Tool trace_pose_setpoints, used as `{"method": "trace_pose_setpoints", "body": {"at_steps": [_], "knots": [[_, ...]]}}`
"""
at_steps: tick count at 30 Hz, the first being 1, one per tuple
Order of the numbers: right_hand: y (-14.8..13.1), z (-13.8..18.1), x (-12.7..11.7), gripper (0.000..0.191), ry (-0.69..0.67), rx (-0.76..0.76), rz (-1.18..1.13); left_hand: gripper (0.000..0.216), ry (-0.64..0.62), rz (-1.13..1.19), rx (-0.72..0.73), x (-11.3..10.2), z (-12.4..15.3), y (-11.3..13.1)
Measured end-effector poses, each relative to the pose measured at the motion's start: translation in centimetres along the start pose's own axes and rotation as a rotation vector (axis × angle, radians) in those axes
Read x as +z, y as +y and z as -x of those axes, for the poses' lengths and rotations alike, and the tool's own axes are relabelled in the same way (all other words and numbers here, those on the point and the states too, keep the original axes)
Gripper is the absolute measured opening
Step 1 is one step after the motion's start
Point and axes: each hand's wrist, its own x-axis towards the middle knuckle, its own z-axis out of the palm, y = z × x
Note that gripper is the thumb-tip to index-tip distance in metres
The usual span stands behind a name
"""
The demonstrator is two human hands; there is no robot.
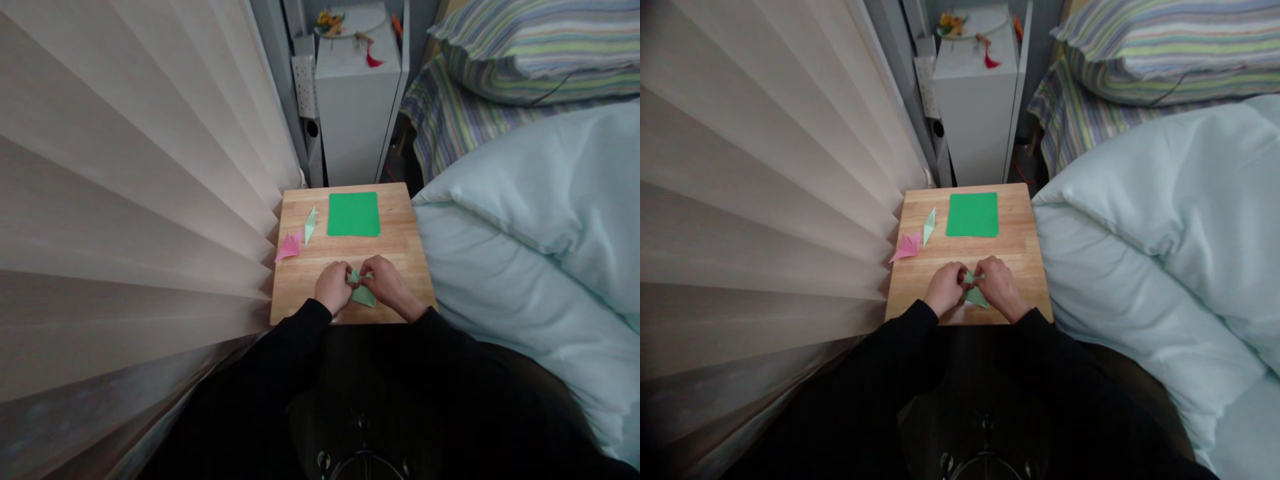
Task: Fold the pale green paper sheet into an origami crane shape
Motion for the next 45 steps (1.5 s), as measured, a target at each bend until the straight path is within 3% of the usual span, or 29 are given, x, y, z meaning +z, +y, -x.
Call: {"method": "trace_pose_setpoints", "body": {"at_steps": [3,6,11,18,27,45], "knots": [[-0.1,0.2,-0.3,0.009,-0.007,-0.002,-0.072,0.018,0.059,0.080,0.027,-0.1,-0.4,-0.3],[-0.3,0.5,-0.9,0.007,-0.001,0.000,-0.203,0.019,0.042,0.340,0.005,-0.5,-0.9,-0.4],[-1.1,1.2,-2.2,0.012,0.117,-0.060,-0.453,0.022,0.091,0.654,0.061,-1.6,-0.9,0.5],[-3.5,3.8,-4.5,0.018,0.297,-0.218,-0.529,0.010,0.165,0.660,0.202,-3.7,1.9,2.7],[-5.7,6.8,-6.6,0.007,0.374,-0.363,-0.603,0.007,0.185,0.710,0.335,-7.3,5.4,4.8],[-6.0,7.0,-6.8,0.003,0.394,-0.389,-0.600,0.015,0.287,0.657,0.391,-7.0,5.7,5.0]]}}
